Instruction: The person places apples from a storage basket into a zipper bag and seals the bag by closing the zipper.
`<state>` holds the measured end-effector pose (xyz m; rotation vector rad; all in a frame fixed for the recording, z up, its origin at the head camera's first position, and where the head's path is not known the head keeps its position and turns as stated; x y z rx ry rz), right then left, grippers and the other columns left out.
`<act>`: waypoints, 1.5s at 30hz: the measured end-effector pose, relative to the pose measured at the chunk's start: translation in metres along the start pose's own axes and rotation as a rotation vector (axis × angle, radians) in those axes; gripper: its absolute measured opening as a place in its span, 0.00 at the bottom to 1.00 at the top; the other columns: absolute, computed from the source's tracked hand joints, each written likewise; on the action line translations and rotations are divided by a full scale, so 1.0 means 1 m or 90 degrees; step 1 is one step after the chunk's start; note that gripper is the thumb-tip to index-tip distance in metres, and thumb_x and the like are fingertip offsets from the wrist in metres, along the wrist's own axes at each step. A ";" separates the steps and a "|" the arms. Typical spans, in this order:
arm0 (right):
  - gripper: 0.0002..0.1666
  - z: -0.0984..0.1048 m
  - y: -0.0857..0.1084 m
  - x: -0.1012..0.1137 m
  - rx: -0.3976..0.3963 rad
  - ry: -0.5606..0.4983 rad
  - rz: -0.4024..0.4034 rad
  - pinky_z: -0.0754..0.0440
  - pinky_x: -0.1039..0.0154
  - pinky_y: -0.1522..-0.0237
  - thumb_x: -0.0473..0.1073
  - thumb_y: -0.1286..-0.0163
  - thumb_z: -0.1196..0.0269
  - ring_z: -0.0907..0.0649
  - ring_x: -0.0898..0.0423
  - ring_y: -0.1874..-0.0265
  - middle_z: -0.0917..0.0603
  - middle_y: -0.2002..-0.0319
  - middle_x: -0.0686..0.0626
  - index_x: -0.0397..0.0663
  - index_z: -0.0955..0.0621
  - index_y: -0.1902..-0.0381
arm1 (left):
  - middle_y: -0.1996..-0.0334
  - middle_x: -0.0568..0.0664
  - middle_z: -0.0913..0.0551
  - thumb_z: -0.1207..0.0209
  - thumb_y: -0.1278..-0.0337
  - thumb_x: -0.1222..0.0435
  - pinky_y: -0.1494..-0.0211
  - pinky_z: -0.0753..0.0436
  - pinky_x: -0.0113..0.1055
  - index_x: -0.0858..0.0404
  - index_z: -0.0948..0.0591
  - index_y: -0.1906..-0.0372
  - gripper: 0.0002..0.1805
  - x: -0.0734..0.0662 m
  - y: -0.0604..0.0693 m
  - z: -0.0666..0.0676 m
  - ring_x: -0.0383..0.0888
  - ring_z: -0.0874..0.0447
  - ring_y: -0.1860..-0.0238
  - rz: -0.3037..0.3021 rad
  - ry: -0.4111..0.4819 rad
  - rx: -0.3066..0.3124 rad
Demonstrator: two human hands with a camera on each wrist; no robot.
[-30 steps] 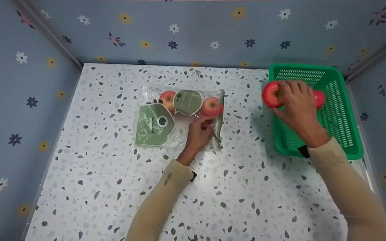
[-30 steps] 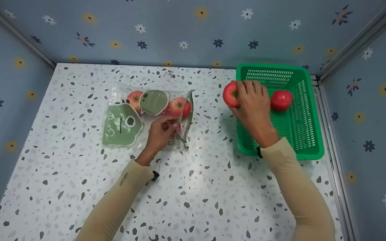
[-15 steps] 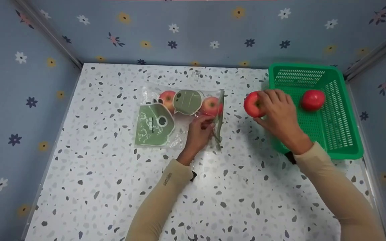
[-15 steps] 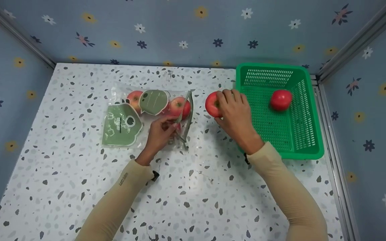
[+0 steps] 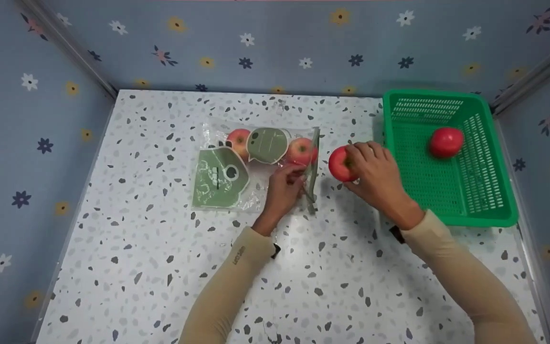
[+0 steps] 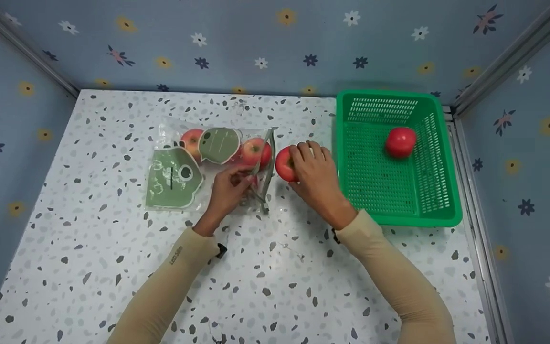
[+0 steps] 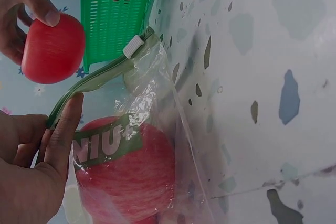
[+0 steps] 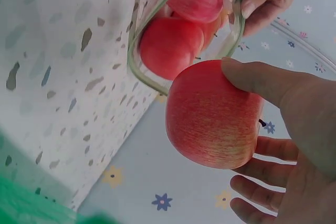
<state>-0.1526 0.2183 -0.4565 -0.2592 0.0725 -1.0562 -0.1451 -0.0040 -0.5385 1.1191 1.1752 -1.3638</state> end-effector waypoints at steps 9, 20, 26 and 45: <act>0.47 -0.018 0.004 0.014 -0.002 -0.007 0.010 0.21 0.42 0.41 0.48 0.48 0.15 0.23 0.38 0.40 0.19 0.42 0.38 0.41 0.25 0.35 | 0.52 0.72 0.16 0.40 0.34 0.81 0.70 0.19 0.24 0.80 0.17 0.47 0.12 0.000 0.001 0.000 0.61 0.12 0.63 -0.008 0.008 0.001; 0.47 -0.040 0.006 0.028 0.007 -0.028 0.007 0.20 0.43 0.43 0.50 0.48 0.15 0.22 0.39 0.41 0.19 0.41 0.39 0.41 0.24 0.35 | 0.53 0.66 0.14 0.39 0.33 0.79 0.67 0.17 0.26 0.78 0.15 0.48 0.12 0.002 0.001 0.000 0.61 0.11 0.60 -0.008 -0.006 0.000; 0.46 -0.051 0.004 0.031 0.022 -0.047 0.010 0.20 0.42 0.42 0.51 0.45 0.17 0.23 0.39 0.41 0.19 0.42 0.39 0.41 0.25 0.34 | 0.51 0.64 0.14 0.39 0.32 0.79 0.66 0.17 0.27 0.75 0.15 0.48 0.12 -0.001 0.002 0.001 0.53 0.12 0.63 -0.007 -0.023 0.002; 0.51 -0.061 -0.005 0.034 0.064 -0.105 0.021 0.21 0.43 0.38 0.48 0.48 0.15 0.23 0.40 0.37 0.19 0.38 0.39 0.41 0.25 0.30 | 0.54 0.63 0.16 0.38 0.33 0.79 0.69 0.17 0.27 0.76 0.15 0.47 0.12 -0.002 0.001 -0.001 0.48 0.13 0.67 -0.002 -0.024 0.003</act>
Point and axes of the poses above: each hand's wrist, its own y-axis away from the middle knuckle, its own z-axis out of the back of the hand, x = y × z, the point moved 2 cm from there along -y, towards the middle knuckle
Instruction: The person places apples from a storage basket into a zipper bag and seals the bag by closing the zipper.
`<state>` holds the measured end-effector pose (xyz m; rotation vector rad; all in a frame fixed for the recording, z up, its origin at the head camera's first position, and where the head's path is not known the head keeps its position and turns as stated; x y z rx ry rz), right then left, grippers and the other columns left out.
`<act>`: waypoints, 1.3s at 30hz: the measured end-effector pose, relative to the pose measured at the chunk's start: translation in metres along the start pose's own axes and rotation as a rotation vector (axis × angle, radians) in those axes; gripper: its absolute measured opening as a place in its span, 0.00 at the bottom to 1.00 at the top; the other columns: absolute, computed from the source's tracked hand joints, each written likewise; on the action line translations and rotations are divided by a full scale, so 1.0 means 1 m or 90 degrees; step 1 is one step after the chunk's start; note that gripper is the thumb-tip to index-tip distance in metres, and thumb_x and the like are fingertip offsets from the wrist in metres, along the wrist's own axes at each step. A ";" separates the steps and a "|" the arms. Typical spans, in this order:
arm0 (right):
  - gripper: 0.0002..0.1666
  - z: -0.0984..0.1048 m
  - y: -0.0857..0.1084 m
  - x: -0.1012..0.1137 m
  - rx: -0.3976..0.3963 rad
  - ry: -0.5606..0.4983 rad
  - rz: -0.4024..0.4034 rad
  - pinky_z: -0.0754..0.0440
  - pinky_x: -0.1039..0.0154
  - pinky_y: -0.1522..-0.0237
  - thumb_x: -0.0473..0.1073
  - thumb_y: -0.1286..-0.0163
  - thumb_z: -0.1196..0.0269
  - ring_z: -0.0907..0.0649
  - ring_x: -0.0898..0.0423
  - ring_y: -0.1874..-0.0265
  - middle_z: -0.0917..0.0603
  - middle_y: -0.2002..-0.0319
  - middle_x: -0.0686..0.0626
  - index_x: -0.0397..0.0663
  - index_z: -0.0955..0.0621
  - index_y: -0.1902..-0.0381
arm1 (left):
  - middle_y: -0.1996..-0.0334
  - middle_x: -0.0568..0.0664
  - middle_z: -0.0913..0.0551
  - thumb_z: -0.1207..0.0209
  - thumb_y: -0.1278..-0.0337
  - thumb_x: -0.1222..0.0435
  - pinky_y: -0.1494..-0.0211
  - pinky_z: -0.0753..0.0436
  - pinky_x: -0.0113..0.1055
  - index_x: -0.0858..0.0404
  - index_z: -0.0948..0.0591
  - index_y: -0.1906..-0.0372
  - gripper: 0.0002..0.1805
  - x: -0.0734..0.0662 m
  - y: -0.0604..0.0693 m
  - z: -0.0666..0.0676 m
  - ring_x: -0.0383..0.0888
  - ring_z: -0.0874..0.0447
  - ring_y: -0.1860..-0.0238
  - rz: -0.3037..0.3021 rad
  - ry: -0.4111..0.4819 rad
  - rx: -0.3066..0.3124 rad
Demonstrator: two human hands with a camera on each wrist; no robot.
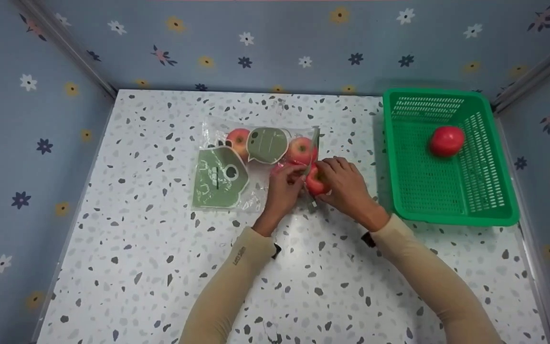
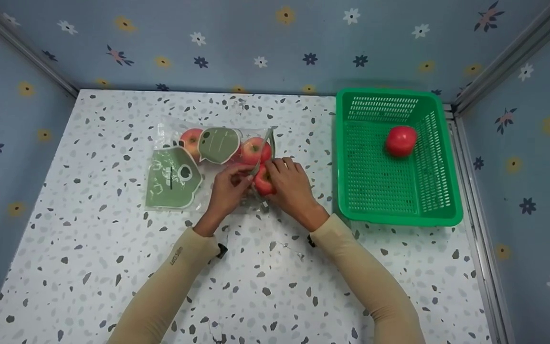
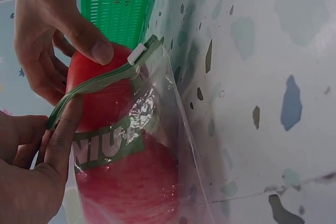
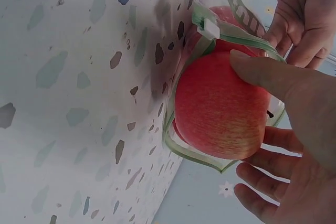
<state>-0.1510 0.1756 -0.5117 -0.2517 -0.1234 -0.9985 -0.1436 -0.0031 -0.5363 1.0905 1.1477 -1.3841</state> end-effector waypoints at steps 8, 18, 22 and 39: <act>0.48 0.003 -0.006 -0.003 -0.046 -0.017 0.012 0.19 0.43 0.41 0.48 0.46 0.16 0.22 0.40 0.39 0.18 0.39 0.39 0.40 0.24 0.31 | 0.54 0.63 0.15 0.38 0.32 0.78 0.67 0.15 0.30 0.74 0.14 0.46 0.12 -0.002 0.001 -0.001 0.50 0.12 0.66 0.009 0.009 0.008; 0.49 0.007 -0.005 -0.008 -0.085 -0.072 -0.012 0.20 0.43 0.40 0.46 0.48 0.15 0.23 0.40 0.38 0.19 0.38 0.40 0.41 0.23 0.31 | 0.55 0.63 0.14 0.38 0.32 0.78 0.62 0.15 0.30 0.74 0.14 0.46 0.12 -0.009 0.001 0.002 0.51 0.12 0.63 -0.015 -0.001 -0.006; 0.48 0.008 -0.007 -0.007 -0.084 -0.087 -0.015 0.21 0.43 0.38 0.45 0.48 0.15 0.23 0.40 0.38 0.19 0.38 0.40 0.40 0.23 0.31 | 0.56 0.63 0.15 0.38 0.34 0.79 0.63 0.15 0.28 0.75 0.14 0.48 0.12 -0.011 0.000 0.003 0.51 0.12 0.63 -0.030 0.004 -0.020; 0.50 -0.012 -0.015 -0.002 0.024 -0.117 0.007 0.22 0.45 0.35 0.43 0.45 0.17 0.22 0.41 0.38 0.16 0.36 0.43 0.43 0.27 0.28 | 0.55 0.62 0.14 0.38 0.31 0.77 0.62 0.14 0.31 0.74 0.14 0.45 0.13 -0.007 0.003 0.001 0.53 0.12 0.62 -0.009 -0.019 0.006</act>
Point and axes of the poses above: each hand's wrist, its own y-axis away from the middle knuckle, its own z-axis out of the back of the hand, x = y × z, the point moved 2 cm from there along -y, towards the middle knuckle
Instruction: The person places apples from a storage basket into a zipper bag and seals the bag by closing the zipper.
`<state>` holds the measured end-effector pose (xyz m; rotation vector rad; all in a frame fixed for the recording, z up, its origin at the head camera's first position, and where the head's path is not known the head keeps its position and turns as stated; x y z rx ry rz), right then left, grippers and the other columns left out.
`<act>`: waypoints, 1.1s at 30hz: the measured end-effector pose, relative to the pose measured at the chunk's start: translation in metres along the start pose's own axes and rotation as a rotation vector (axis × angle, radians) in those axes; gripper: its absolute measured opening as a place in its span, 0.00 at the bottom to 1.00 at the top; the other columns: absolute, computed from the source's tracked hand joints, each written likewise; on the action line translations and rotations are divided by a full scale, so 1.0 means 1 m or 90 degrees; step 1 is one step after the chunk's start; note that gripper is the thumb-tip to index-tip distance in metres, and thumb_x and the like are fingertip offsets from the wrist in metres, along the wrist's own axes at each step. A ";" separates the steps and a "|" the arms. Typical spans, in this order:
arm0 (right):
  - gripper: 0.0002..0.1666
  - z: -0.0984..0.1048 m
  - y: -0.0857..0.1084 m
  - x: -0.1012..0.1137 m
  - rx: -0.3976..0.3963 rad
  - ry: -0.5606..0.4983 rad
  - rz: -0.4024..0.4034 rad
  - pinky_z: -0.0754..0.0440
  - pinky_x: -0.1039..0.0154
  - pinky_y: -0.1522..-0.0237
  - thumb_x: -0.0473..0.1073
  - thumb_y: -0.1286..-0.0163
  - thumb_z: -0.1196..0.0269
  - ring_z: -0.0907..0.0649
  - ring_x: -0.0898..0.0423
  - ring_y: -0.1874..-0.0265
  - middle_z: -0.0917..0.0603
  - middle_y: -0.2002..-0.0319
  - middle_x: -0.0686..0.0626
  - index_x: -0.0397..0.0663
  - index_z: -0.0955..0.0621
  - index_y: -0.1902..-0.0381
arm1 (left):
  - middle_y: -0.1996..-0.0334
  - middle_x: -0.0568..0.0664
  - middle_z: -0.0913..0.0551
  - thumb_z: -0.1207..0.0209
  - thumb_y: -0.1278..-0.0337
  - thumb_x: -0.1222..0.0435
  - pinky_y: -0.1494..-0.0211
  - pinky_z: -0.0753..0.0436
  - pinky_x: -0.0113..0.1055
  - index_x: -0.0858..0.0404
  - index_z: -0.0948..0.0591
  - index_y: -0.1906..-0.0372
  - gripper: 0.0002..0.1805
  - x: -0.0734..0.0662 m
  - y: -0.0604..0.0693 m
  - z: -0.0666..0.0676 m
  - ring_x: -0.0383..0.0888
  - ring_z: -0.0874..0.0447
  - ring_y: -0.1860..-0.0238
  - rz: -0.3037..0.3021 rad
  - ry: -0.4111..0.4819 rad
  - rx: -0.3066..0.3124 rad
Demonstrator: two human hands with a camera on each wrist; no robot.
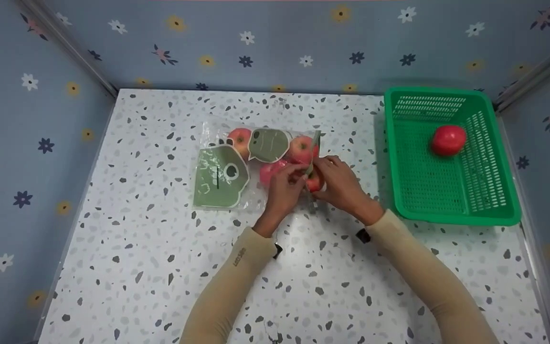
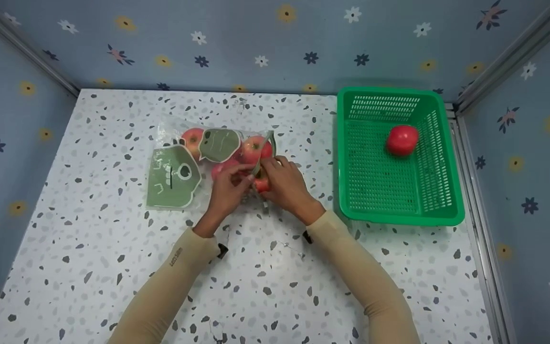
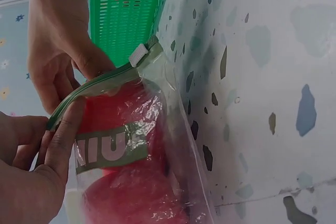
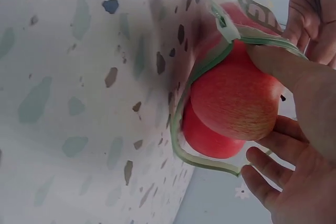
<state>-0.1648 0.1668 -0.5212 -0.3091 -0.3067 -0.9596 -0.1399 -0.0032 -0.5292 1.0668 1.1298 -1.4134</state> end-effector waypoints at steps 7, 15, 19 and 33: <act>0.49 -0.008 0.002 -0.008 0.003 -0.020 -0.007 0.22 0.46 0.35 0.44 0.43 0.17 0.23 0.40 0.38 0.18 0.35 0.42 0.43 0.26 0.27 | 0.56 0.62 0.13 0.38 0.32 0.78 0.61 0.15 0.31 0.75 0.14 0.46 0.13 0.002 0.000 -0.002 0.52 0.12 0.62 -0.003 -0.009 0.003; 0.47 -0.005 0.008 -0.018 0.013 -0.073 -0.047 0.24 0.42 0.34 0.46 0.42 0.18 0.24 0.38 0.36 0.17 0.37 0.40 0.42 0.24 0.27 | 0.59 0.61 0.13 0.38 0.33 0.78 0.63 0.18 0.29 0.74 0.14 0.47 0.13 0.003 -0.001 -0.003 0.47 0.15 0.64 -0.007 -0.015 -0.003; 0.41 -0.006 0.007 -0.017 0.017 -0.094 -0.063 0.22 0.44 0.36 0.45 0.39 0.19 0.23 0.39 0.38 0.15 0.38 0.42 0.42 0.21 0.30 | 0.57 0.61 0.13 0.37 0.33 0.78 0.65 0.17 0.28 0.74 0.14 0.46 0.13 0.003 0.000 -0.003 0.43 0.16 0.65 -0.001 -0.002 -0.001; 0.39 -0.017 0.000 -0.014 0.016 -0.080 -0.028 0.25 0.43 0.33 0.43 0.36 0.21 0.22 0.39 0.37 0.14 0.40 0.43 0.48 0.23 0.29 | 0.53 0.63 0.14 0.38 0.31 0.77 0.59 0.17 0.31 0.74 0.15 0.45 0.13 0.003 0.001 -0.002 0.54 0.13 0.59 -0.007 -0.003 0.002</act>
Point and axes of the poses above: each hand's wrist, its own y-axis away from the middle knuckle, its own z-axis out of the back of the hand, x = y × z, the point moved 2 cm from there along -y, towards the middle knuckle
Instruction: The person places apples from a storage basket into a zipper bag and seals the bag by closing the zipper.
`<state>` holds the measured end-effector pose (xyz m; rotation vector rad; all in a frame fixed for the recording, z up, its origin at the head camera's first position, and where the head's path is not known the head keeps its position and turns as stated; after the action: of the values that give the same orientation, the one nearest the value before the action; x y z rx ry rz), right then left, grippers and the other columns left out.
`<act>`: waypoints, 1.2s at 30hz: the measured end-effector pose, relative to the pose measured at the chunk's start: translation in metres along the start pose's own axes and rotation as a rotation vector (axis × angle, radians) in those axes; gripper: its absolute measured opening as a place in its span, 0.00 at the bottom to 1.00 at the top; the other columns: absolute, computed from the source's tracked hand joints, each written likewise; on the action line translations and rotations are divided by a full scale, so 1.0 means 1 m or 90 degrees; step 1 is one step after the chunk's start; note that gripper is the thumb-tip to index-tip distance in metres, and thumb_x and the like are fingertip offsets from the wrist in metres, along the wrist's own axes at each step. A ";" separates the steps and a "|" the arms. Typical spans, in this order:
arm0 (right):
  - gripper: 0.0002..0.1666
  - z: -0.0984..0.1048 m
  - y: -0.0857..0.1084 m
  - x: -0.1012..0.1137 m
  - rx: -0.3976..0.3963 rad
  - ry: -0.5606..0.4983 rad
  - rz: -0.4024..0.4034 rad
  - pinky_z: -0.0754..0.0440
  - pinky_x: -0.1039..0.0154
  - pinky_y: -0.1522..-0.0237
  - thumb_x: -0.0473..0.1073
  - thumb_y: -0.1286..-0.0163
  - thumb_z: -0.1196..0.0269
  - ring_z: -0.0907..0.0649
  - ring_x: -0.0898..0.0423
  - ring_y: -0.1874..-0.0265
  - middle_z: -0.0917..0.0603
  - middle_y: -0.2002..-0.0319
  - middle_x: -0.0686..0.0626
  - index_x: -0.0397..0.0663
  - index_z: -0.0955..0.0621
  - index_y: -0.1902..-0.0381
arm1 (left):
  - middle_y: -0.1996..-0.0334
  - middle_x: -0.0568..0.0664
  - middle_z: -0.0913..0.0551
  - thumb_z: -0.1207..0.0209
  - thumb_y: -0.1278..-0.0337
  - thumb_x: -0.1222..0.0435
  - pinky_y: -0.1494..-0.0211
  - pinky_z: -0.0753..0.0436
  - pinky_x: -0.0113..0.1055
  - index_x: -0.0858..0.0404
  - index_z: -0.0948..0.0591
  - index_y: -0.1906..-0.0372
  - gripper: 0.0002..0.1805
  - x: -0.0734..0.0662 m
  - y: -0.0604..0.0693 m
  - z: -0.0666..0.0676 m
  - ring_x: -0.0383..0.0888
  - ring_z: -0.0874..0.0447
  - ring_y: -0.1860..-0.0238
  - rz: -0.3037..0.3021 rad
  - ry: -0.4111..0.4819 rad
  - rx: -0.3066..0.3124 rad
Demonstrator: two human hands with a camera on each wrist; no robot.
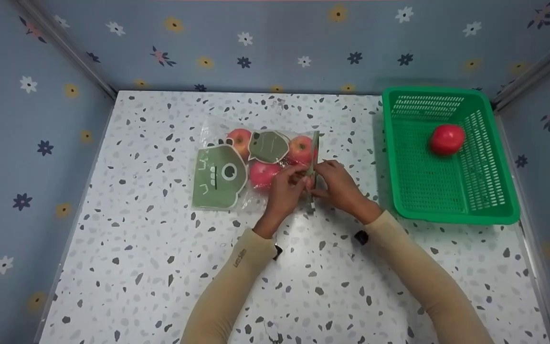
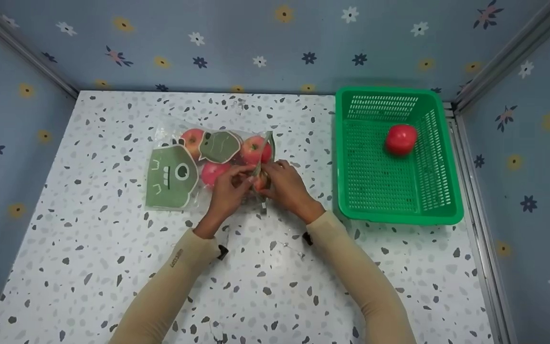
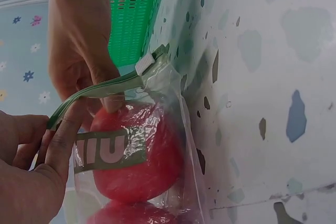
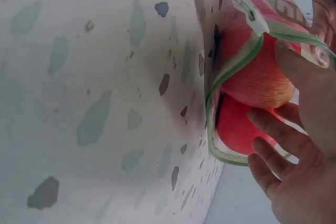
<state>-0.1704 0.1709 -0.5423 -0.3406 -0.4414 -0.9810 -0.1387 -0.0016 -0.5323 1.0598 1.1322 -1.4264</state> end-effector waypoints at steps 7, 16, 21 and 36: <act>0.36 -0.001 0.000 0.001 0.001 0.091 0.015 0.23 0.43 0.34 0.45 0.37 0.20 0.20 0.40 0.38 0.12 0.44 0.41 0.43 0.19 0.34 | 0.53 0.63 0.14 0.38 0.32 0.78 0.59 0.15 0.31 0.73 0.15 0.44 0.14 0.001 0.000 -0.002 0.51 0.13 0.59 0.015 0.008 0.001; 0.37 -0.008 -0.007 0.014 0.011 0.162 -0.014 0.22 0.41 0.36 0.41 0.36 0.22 0.21 0.43 0.36 0.14 0.39 0.43 0.46 0.20 0.30 | 0.56 0.62 0.14 0.39 0.32 0.79 0.63 0.17 0.29 0.75 0.15 0.46 0.12 -0.001 0.000 -0.001 0.44 0.16 0.63 0.010 0.012 0.004; 0.34 -0.012 -0.010 0.019 0.000 0.206 -0.002 0.20 0.46 0.38 0.38 0.35 0.24 0.20 0.44 0.39 0.14 0.41 0.42 0.41 0.20 0.32 | 0.55 0.62 0.14 0.39 0.31 0.79 0.60 0.16 0.30 0.74 0.15 0.45 0.13 -0.002 0.000 0.000 0.46 0.15 0.61 0.017 0.001 0.001; 0.33 0.004 0.004 0.013 -0.023 0.240 0.033 0.18 0.45 0.41 0.49 0.33 0.24 0.19 0.42 0.43 0.14 0.43 0.41 0.40 0.18 0.35 | 0.55 0.62 0.13 0.38 0.32 0.78 0.54 0.17 0.33 0.74 0.14 0.47 0.12 0.001 -0.001 0.002 0.49 0.15 0.59 -0.010 -0.022 -0.003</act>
<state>-0.1615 0.1659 -0.5327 -0.1914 -0.0729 -0.9772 -0.1402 -0.0036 -0.5324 1.0217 1.1199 -1.4486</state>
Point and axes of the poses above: each hand's wrist, its own y-axis away from the middle knuckle, its own z-axis out of the back of the hand, x = y × z, the point moved 2 cm from there along -y, towards the middle knuckle
